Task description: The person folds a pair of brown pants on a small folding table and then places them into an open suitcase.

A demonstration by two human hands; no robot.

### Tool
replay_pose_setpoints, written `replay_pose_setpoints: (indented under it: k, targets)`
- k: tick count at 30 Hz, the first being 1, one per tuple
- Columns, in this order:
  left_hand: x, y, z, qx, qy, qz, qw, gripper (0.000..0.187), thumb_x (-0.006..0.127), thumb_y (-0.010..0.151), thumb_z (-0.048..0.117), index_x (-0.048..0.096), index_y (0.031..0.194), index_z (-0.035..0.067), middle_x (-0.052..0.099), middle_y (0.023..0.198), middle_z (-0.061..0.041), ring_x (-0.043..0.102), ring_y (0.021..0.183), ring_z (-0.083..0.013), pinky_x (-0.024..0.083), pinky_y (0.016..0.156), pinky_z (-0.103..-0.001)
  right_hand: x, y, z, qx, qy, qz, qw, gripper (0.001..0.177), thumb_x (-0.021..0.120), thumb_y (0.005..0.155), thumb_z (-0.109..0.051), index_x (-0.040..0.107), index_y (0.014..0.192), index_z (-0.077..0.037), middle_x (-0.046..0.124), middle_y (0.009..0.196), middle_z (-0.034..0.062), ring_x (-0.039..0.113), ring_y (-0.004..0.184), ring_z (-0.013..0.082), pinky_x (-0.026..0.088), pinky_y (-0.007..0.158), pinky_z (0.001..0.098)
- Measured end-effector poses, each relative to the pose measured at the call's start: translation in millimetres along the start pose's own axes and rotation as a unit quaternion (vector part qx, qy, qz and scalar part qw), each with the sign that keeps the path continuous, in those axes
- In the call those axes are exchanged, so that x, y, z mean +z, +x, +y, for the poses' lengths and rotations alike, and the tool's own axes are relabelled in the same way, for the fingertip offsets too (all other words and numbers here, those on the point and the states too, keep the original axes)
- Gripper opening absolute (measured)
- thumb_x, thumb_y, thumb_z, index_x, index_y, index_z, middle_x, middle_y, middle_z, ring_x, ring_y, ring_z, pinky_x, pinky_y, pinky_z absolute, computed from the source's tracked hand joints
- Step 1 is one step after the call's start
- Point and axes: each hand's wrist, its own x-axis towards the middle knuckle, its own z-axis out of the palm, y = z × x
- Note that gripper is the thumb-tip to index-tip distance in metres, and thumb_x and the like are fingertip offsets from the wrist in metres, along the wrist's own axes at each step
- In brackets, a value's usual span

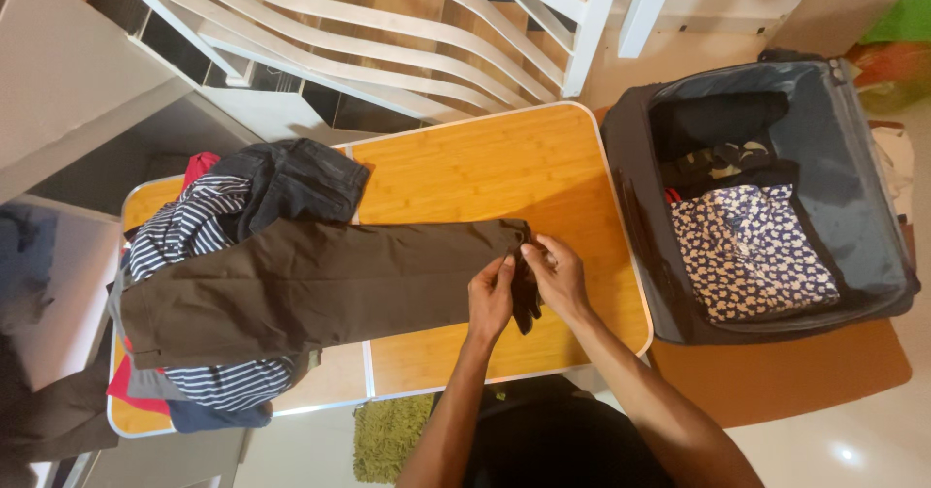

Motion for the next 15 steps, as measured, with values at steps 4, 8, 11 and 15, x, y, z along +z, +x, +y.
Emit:
replay_pose_setpoints:
  k: [4, 8, 11, 15]
  targets:
    - [-3, 3, -22, -0.034, 0.042, 0.067, 0.996, 0.040, 0.061, 0.111, 0.028, 0.075, 0.100, -0.008, 0.059, 0.071, -0.007, 0.046, 0.070, -0.0104, 0.039, 0.059, -0.032, 0, 0, 0, -0.090, -0.039, 0.038, 0.994, 0.026, 0.069, 0.100, -0.014, 0.069, 0.116, 0.007, 0.073, 0.097, 0.0080, 0.067, 0.084, 0.0112, 0.054, 0.073, 0.0251]
    - [-2, 0, -10, -0.013, 0.005, 0.093, 0.996, 0.043, 0.060, 0.113, 0.029, 0.072, 0.098, -0.010, 0.059, 0.076, -0.009, 0.047, 0.071, -0.0107, 0.042, 0.061, -0.033, 3, -12, -32, -0.079, -0.101, 0.033, 0.991, 0.025, 0.068, 0.097, -0.013, 0.072, 0.115, 0.005, 0.072, 0.092, 0.0116, 0.067, 0.071, 0.0153, 0.054, 0.064, 0.0276]
    - [1, -8, 18, 0.070, 0.069, 0.092, 0.991, 0.036, 0.060, 0.104, 0.029, 0.073, 0.108, -0.004, 0.073, 0.076, -0.011, 0.061, 0.073, -0.0087, 0.054, 0.067, -0.033, 7, -16, -51, -0.103, -0.107, 0.033, 0.988, 0.023, 0.067, 0.096, -0.012, 0.072, 0.112, 0.004, 0.073, 0.098, 0.0140, 0.069, 0.072, 0.0178, 0.054, 0.062, 0.0285]
    - [5, -16, 45, 0.041, 0.121, 0.083, 0.988, 0.035, 0.059, 0.101, 0.031, 0.075, 0.108, 0.000, 0.070, 0.069, -0.018, 0.062, 0.063, -0.0134, 0.052, 0.060, -0.037, 8, -16, -60, -0.110, -0.099, 0.060, 0.987, 0.021, 0.067, 0.098, -0.010, 0.072, 0.115, 0.003, 0.073, 0.098, 0.0137, 0.070, 0.076, 0.0177, 0.055, 0.066, 0.0282]
